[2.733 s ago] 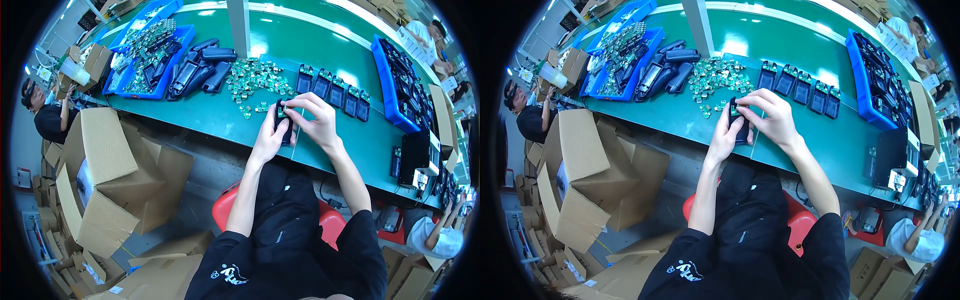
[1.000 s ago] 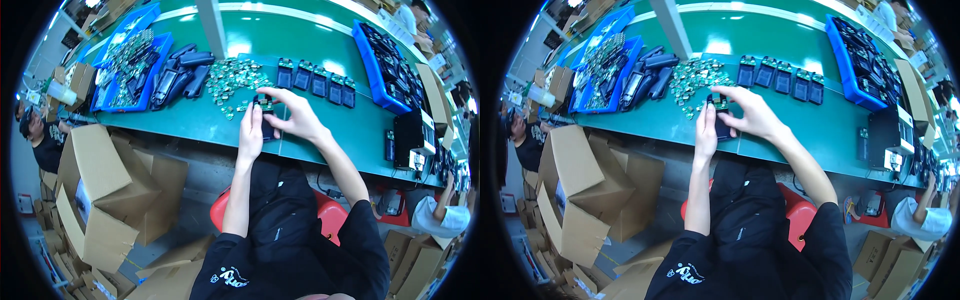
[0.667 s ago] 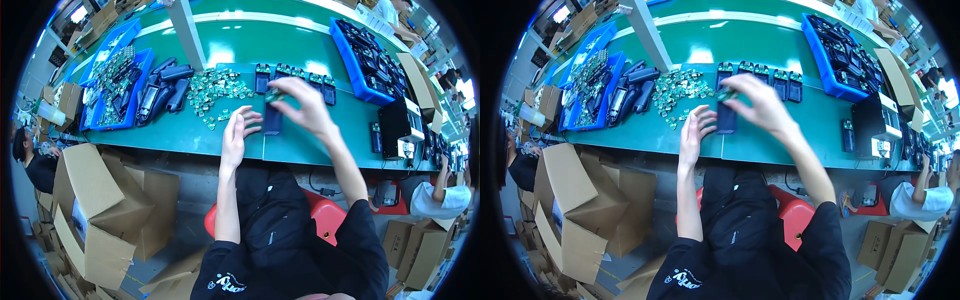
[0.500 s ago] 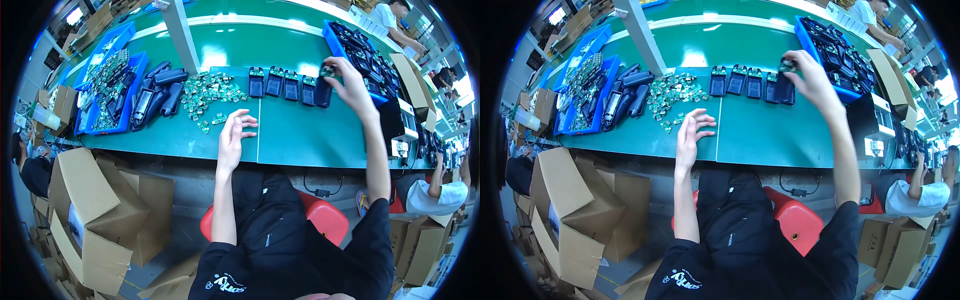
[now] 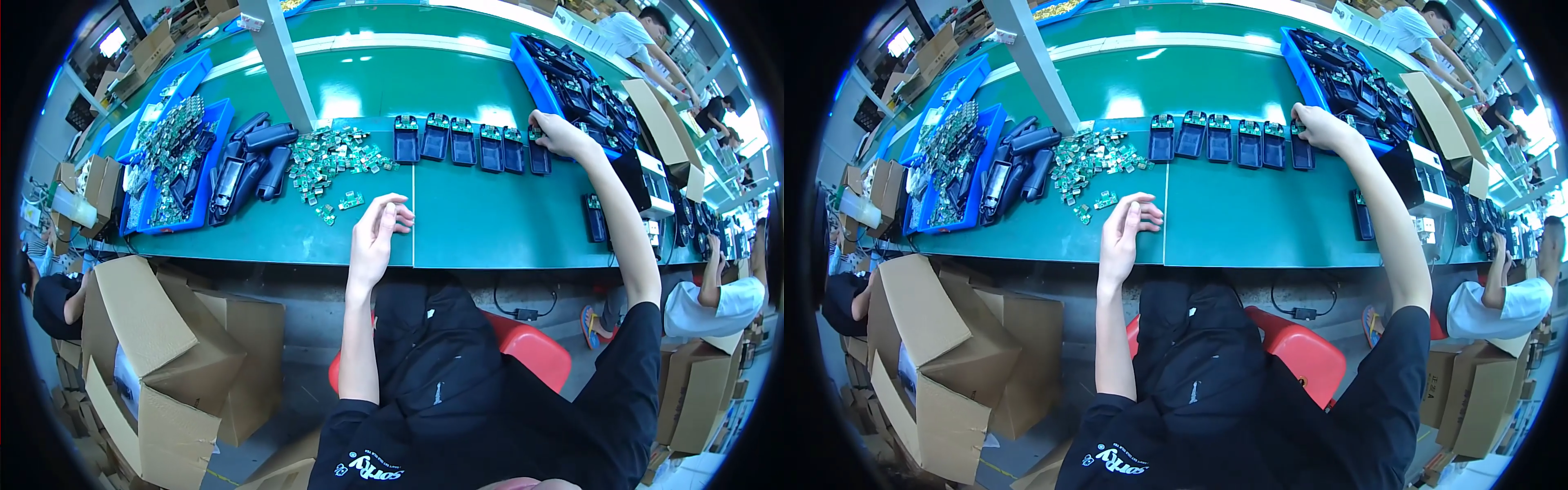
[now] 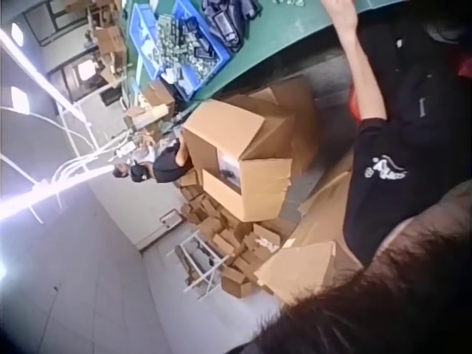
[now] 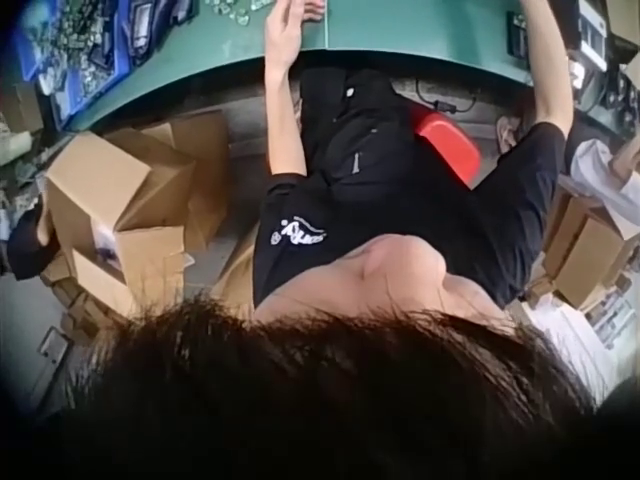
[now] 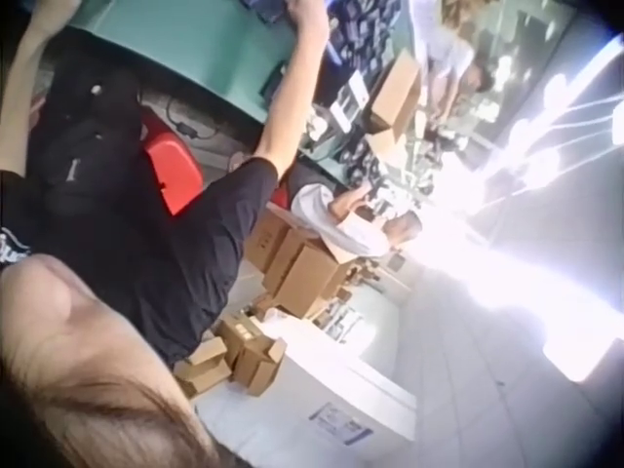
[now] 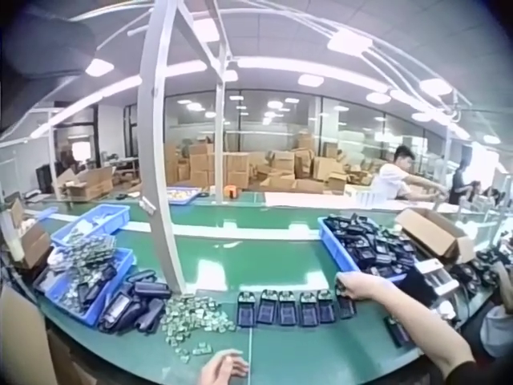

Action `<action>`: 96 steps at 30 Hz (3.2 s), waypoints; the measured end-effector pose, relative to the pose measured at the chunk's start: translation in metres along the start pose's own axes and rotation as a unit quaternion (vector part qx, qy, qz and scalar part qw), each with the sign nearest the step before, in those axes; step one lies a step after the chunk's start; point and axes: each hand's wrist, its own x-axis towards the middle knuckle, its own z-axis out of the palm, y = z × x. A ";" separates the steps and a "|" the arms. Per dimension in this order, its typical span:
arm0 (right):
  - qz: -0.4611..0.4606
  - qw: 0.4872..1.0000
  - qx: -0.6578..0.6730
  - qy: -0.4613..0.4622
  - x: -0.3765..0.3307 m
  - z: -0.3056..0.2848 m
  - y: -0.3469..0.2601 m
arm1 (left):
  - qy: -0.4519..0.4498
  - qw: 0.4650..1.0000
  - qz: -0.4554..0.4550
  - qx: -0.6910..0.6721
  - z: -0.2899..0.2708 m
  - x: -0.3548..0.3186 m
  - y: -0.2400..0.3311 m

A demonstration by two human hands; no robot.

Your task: The person assembles electronic devices by hand, picking up a plastic housing and a circuit board, fitting the board into the housing, and placing the assembled unit onto the table. This process is repeated for several devices, handling one housing and one circuit board at a time.

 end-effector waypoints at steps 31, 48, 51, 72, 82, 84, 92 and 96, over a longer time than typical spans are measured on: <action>0.206 0.973 -0.095 0.050 -0.173 0.043 -0.074 | -0.002 0.995 -0.029 0.093 0.008 -0.003 0.004; 0.100 0.956 0.046 0.273 -0.157 0.067 -0.093 | -0.010 0.995 -0.024 0.093 0.008 -0.002 0.003; 0.112 0.946 0.208 0.223 -0.156 0.049 -0.139 | -0.013 0.993 0.021 0.113 0.032 -0.003 0.016; 0.018 0.898 0.405 0.171 -0.174 0.030 -0.219 | -0.039 0.869 0.292 0.398 0.106 -0.009 0.058; 0.026 0.906 0.274 0.323 -0.115 0.007 -0.122 | 0.050 0.917 0.206 0.338 0.077 -0.011 0.041; 0.106 0.888 0.231 0.382 -0.081 -0.012 -0.061 | 0.086 0.899 0.178 0.392 0.052 -0.021 0.024; 0.336 0.855 -0.106 0.381 0.005 -0.055 0.123 | 0.117 0.853 0.163 0.482 0.042 -0.024 -0.002; 0.395 0.852 -0.152 0.309 0.027 -0.048 0.122 | 0.131 0.861 0.173 0.459 0.037 -0.025 -0.008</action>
